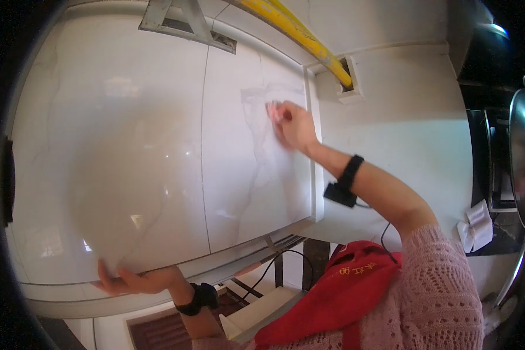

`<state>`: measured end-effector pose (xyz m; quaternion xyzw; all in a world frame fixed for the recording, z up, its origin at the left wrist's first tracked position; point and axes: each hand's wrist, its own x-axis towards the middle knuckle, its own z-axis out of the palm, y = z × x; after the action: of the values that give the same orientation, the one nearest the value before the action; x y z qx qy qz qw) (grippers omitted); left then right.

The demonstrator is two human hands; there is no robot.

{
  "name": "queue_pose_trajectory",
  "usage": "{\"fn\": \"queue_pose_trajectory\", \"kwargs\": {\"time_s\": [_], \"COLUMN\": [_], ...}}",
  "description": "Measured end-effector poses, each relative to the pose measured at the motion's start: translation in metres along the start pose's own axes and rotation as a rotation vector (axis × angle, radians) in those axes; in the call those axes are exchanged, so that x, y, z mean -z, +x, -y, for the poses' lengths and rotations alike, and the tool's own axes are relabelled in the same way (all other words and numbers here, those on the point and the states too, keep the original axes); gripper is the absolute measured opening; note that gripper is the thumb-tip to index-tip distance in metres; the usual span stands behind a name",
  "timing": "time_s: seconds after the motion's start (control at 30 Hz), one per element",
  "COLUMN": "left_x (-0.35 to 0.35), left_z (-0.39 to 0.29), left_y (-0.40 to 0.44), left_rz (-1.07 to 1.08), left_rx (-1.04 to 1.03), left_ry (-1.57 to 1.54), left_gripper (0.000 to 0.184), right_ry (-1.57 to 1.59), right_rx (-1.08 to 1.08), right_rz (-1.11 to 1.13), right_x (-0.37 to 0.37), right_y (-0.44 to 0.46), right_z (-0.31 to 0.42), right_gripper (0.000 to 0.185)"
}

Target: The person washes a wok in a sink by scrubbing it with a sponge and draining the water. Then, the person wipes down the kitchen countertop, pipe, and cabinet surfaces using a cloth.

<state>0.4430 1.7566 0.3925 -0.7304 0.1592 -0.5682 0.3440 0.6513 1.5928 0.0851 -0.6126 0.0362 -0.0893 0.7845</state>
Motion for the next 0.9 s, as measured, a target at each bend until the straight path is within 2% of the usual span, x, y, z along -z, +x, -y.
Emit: {"fn": "queue_pose_trajectory", "kwargs": {"time_s": [0.07,0.17,0.2,0.27,0.37,0.4,0.47,0.57,0.63,0.7,0.8,0.83,0.87,0.9], "left_x": [0.001,-0.006,-0.005,-0.004,-0.002,-0.002,-0.004,-0.004,-0.002,0.003,0.001,-0.001,-0.004,-0.006], "left_z": [0.0,0.0,-0.003,-0.002,0.005,0.0,-0.002,-0.001,-0.004,-0.006,-0.006,-0.005,-0.005,-0.004], "left_y": [0.0,0.001,0.004,0.004,0.003,0.005,0.007,0.003,0.009,0.005,0.003,0.003,0.003,0.003], "left_rz": [0.005,-0.04,-0.04,-0.032,-0.031,-0.034,-0.031,-0.001,-0.003,0.067,0.023,-0.004,-0.031,-0.05], "left_rx": [0.013,-0.007,-0.021,-0.057,-0.076,-0.053,-0.016,-0.016,-0.074,-0.014,0.045,0.037,0.029,0.003], "left_ry": [0.004,-0.045,-0.041,-0.031,-0.027,-0.029,-0.009,0.03,0.018,0.067,0.024,-0.007,-0.037,-0.06], "left_gripper": [0.023,0.025,0.025,0.027,0.028,0.027,0.027,0.027,0.028,0.028,0.03,0.032,0.033,0.035], "right_ry": [0.174,0.118,0.229,0.155,-0.003,-0.029,0.002,0.06,-0.059,-0.059,0.139,-0.093,0.038,0.021], "right_rx": [-0.208,-0.004,-0.051,-0.157,-0.1,-0.288,-0.215,-0.05,-0.082,-0.059,-0.494,-0.166,-0.087,-0.064], "right_rz": [0.193,0.091,0.179,0.212,0.042,0.03,0.086,0.102,0.084,0.026,0.311,0.119,0.125,0.144], "right_x": [0.01,-0.011,-0.005,0.002,0.002,0.006,0.002,-0.001,0.002,0.001,0.022,0.006,0.001,0.001], "right_y": [0.019,-0.023,-0.048,-0.068,-0.031,-0.013,-0.004,-0.038,-0.033,-0.02,-0.006,-0.017,-0.033,-0.042], "right_z": [-0.004,-0.007,0.023,0.042,0.004,-0.007,-0.032,0.021,0.022,-0.009,-0.001,0.007,0.012,0.019], "right_gripper": [0.01,0.01,0.009,0.007,0.012,0.011,0.012,0.012,0.008,0.009,0.011,0.014,0.008,0.008]}}
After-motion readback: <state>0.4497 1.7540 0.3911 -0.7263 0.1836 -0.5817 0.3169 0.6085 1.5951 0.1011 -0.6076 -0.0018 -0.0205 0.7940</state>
